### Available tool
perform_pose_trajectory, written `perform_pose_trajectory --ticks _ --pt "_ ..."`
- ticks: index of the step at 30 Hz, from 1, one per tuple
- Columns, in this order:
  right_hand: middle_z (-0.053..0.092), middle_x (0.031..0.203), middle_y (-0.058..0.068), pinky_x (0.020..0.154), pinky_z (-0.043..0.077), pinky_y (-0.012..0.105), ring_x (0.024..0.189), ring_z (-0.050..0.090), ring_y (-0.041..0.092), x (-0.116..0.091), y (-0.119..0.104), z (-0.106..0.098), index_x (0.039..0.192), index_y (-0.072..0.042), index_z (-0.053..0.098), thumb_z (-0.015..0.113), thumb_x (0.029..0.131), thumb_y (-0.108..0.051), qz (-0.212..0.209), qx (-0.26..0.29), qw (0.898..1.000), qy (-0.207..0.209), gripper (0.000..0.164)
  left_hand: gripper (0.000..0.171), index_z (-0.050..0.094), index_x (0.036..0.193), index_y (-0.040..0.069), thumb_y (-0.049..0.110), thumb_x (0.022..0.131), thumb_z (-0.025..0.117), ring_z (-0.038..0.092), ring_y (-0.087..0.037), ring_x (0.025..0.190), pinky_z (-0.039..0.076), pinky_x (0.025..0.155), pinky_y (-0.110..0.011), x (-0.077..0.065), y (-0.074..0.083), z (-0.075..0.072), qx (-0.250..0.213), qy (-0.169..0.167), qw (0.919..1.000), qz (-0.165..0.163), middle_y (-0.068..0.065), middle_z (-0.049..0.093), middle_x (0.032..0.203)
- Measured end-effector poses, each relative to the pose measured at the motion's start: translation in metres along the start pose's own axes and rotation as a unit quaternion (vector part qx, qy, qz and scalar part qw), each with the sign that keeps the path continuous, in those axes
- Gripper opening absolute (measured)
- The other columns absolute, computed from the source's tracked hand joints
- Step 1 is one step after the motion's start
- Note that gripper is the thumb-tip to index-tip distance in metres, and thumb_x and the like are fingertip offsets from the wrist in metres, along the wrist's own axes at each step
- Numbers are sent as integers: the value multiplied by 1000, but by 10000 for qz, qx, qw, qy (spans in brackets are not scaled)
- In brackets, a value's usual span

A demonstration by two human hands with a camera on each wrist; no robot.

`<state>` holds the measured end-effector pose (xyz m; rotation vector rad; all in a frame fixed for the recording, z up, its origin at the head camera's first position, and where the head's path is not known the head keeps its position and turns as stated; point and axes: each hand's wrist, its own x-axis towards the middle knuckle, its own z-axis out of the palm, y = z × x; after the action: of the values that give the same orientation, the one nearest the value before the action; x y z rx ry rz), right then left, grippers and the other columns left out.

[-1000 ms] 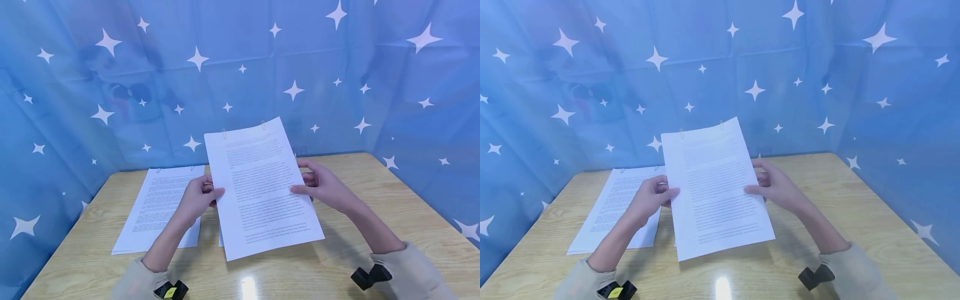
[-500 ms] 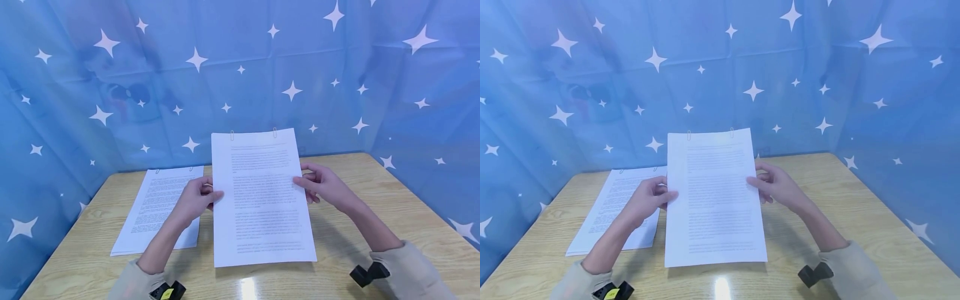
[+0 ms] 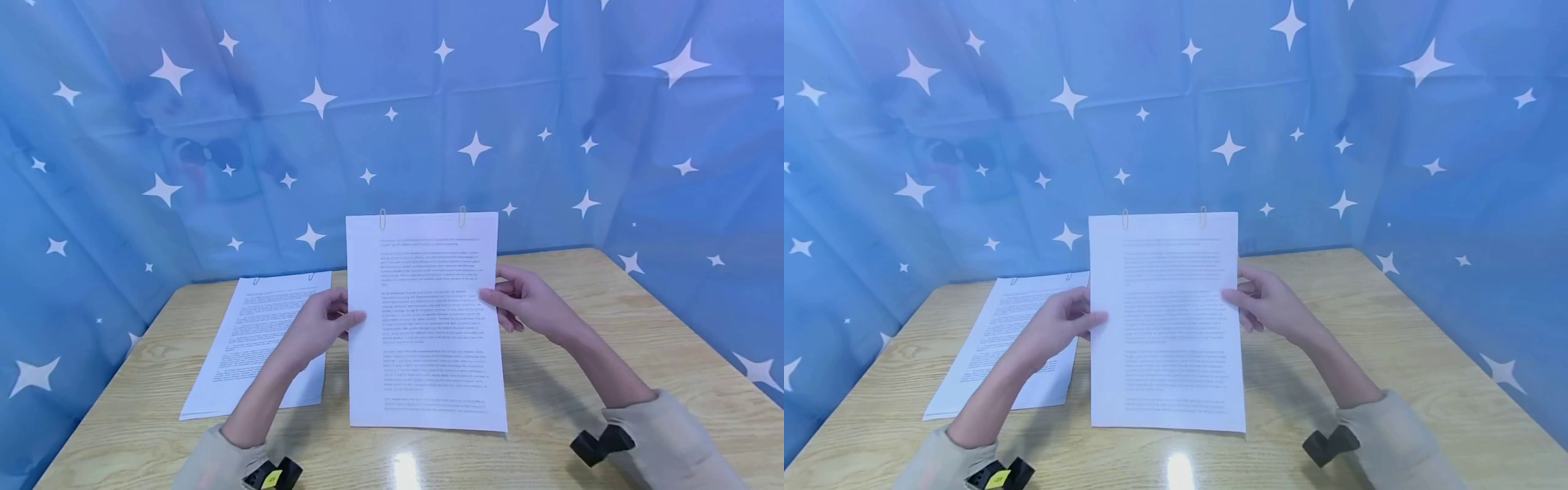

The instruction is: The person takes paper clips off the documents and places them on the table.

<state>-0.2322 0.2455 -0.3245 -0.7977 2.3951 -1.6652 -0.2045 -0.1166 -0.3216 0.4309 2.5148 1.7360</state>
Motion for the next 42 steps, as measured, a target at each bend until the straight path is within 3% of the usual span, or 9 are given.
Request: perform_pose_trajectory --ticks 7,10,18,25,33,38,42 --pt "66 76 18 38 34 31 45 44 23 1 1 2 136 -6 54 58 104 -15 -26 -93 9999 -33 33 25 64 121 3 11 97 69 64 -23 83 54 72 -30 2 3 0 142 767 9938 792 -11 69 102" --pt "67 77 17 38 34 31 44 45 23 1 1 4 135 -6 55 58 104 -15 -55 -142 9999 -37 32 30 62 125 4 11 97 70 65 -22 89 53 75 -27 3 5 0 -11 996 9892 1070 -11 69 106" --pt "64 72 16 38 33 33 44 45 23 0 0 9 128 -5 57 59 104 -15 -32 -176 9997 -158 26 37 56 129 3 11 96 71 63 -21 93 52 77 -25 5 11 4 -497 1286 9788 1516 -12 69 111" --pt "64 71 15 38 35 28 43 45 27 1 2 12 121 -2 58 59 103 -12 -76 -194 9989 -426 20 40 54 132 5 9 96 71 60 -23 91 49 73 -24 1 20 5 -455 1497 9676 1980 -12 67 112" --pt "68 78 14 39 36 28 43 46 23 2 1 15 122 1 56 58 103 -10 -146 -340 9975 -608 21 37 60 133 9 13 97 69 62 -18 97 49 72 -25 -5 26 5 -180 1726 9591 2238 -8 66 118" --pt "69 80 14 38 35 33 43 46 22 4 3 17 120 2 57 58 103 -8 -205 -326 9968 -703 20 26 69 122 8 17 97 70 62 -16 99 49 70 -24 -6 27 5 -105 1786 9590 2199 -4 70 115" --pt "68 77 13 38 36 31 43 46 22 4 4 18 119 2 57 59 103 -9 -177 -387 9965 -715 19 19 72 112 7 18 97 71 62 -15 96 49 74 -24 -8 27 7 -55 1876 9580 2169 -2 71 107"
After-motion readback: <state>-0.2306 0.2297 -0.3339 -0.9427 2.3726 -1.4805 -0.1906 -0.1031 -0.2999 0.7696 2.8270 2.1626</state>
